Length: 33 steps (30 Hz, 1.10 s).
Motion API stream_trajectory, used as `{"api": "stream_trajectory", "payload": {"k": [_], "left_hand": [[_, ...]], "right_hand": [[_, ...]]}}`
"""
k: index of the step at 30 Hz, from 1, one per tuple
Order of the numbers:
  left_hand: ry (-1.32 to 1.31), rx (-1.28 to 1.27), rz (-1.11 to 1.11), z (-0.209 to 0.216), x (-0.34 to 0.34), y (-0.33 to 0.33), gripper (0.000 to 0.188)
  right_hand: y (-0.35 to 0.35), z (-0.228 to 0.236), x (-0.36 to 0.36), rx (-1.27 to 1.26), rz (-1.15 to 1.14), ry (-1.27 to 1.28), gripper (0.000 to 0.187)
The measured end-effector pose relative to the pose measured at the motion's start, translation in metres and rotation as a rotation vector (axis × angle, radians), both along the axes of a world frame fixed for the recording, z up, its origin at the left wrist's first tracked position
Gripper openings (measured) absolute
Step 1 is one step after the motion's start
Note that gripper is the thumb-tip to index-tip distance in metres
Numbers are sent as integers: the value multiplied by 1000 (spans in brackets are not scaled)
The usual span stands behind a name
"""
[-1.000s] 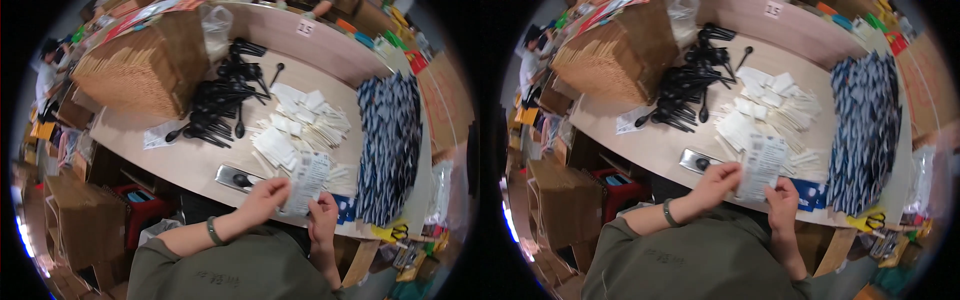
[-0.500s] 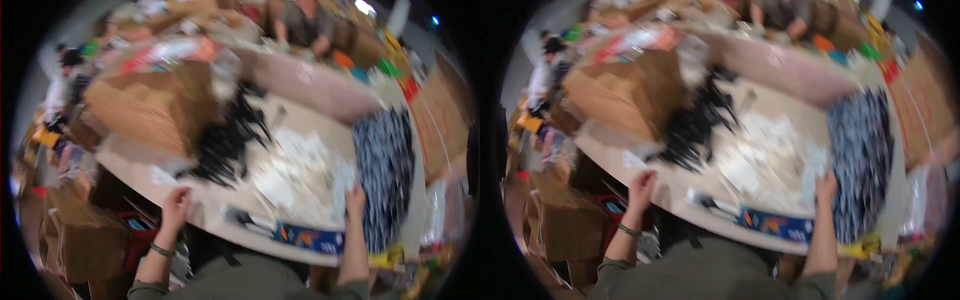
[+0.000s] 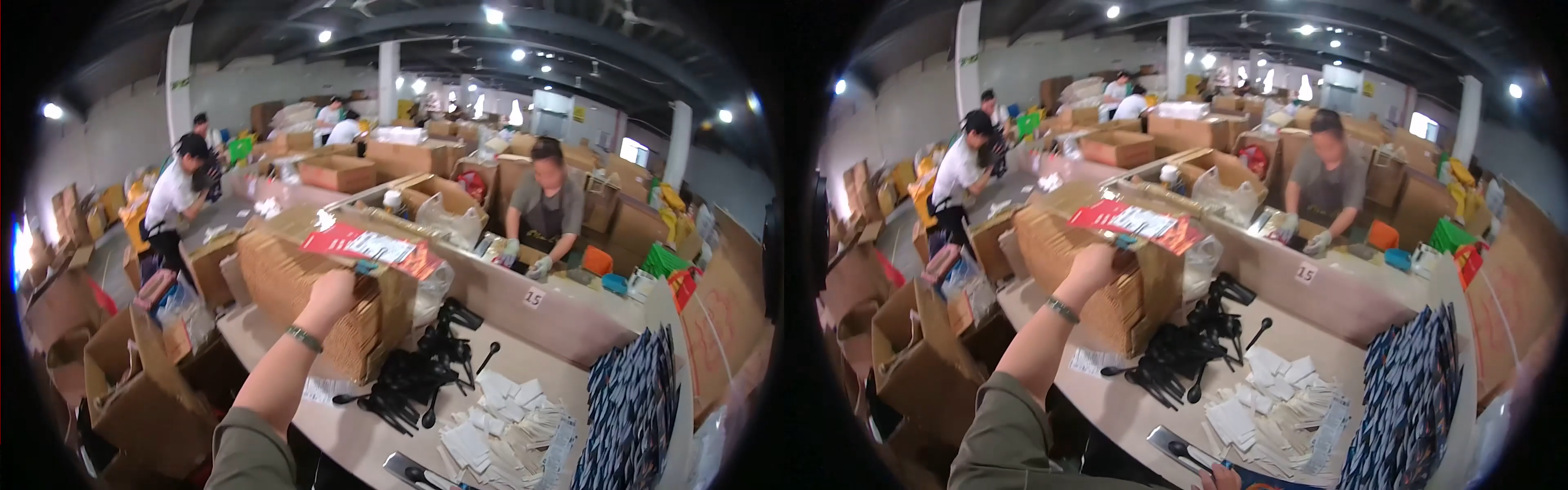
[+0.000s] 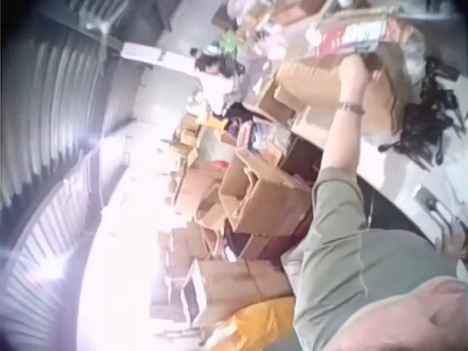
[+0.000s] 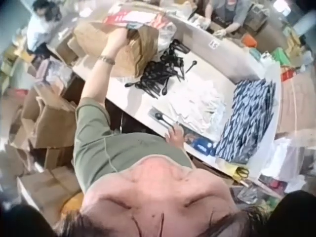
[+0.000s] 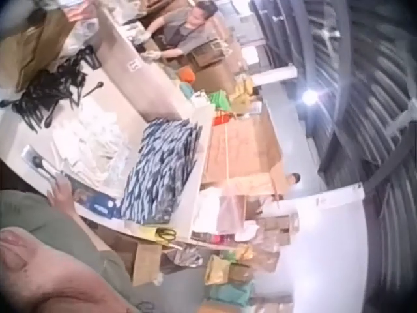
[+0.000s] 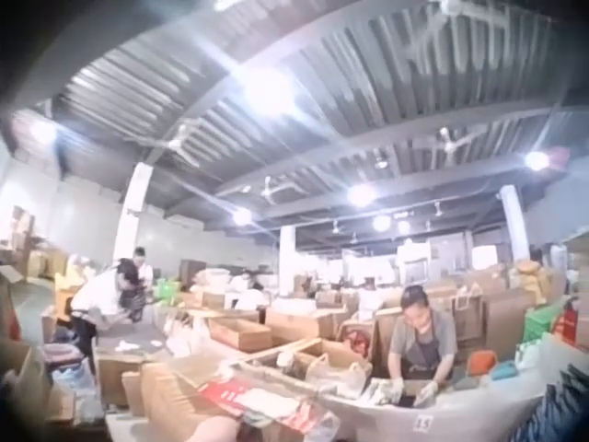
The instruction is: Sorting various items including plastic sticks, hangers, and pouches and matching them with printed labels.
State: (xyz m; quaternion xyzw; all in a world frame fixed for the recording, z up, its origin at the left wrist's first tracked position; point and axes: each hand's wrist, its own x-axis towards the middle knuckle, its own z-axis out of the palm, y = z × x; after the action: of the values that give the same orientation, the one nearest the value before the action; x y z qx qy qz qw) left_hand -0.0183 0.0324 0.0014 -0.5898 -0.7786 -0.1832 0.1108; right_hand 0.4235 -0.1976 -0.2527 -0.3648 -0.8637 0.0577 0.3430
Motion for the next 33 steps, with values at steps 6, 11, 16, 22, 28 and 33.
{"api": "stream_trajectory", "payload": {"k": [6,11,16,22,28,33], "left_hand": [[117,167,-42,-12,-3,-9,28],[310,208,-8,5,-14,-28,30],[-495,322,18,-56,-75,-131,25],[-307,401,0,-36,-34,-144,21],[-282,535,6,-67,-20,-159,15],[-1029,-44,-134,-172,52,-234,12]], "right_hand": [[-7,8,-2,-70,-75,-60,49],[6,1,6,-157,6,42,46],[30,27,-5,-214,-67,121,47],[14,24,-3,-242,-34,97,46],[11,17,9,-245,-122,39,47],[24,39,12,-342,-8,-45,43]]}}
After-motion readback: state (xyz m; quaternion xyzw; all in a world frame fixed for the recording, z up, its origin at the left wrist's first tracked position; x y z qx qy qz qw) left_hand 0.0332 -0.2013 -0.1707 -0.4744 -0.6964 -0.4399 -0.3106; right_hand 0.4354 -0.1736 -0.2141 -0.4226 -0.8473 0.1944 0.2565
